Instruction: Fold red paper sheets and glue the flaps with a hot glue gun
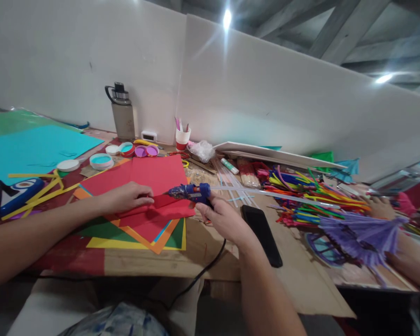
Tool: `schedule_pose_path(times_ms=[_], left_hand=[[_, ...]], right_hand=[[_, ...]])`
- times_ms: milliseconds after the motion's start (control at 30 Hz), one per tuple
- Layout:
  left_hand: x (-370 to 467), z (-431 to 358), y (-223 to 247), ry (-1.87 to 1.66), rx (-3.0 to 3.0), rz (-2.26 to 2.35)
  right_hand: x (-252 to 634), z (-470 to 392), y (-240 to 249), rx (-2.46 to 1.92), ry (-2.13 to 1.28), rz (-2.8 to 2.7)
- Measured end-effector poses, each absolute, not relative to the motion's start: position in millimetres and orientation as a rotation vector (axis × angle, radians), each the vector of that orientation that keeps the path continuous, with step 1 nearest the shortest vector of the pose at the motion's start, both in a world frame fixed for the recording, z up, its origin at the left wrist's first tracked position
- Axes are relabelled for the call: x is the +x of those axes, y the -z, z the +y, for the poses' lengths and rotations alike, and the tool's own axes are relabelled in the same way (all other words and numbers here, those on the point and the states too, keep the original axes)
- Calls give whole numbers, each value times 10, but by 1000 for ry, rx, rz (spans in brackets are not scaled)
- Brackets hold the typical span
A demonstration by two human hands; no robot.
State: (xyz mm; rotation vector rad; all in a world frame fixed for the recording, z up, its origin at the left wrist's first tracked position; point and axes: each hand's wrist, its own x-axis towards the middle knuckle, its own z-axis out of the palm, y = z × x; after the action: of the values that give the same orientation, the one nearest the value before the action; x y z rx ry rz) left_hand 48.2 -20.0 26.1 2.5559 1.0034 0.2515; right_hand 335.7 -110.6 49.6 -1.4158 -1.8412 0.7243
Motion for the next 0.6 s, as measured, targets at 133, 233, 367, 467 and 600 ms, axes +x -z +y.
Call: schedule_pose_path(times_ms=[133,233,367,467,600], left_hand=[[472,-241,-339,-182,2618,965],[465,-287,-406,-111,2631,882],[476,-317,-411,-151,2655,879],[494,-297,-363,-294,2605,1089],[515,-250,-289,-372,2530,1253]], right_hand=[[3376,-1144,-504,-1441,-794,-2026],[3367,-1164,-480,-1508,-771,-2055],[3357,-1177,-436,-1566,-723,-2061],[3369,-1190,-437,-1576,-695,-2074],[3383,-1205,-446,-1600,-647,-2085]])
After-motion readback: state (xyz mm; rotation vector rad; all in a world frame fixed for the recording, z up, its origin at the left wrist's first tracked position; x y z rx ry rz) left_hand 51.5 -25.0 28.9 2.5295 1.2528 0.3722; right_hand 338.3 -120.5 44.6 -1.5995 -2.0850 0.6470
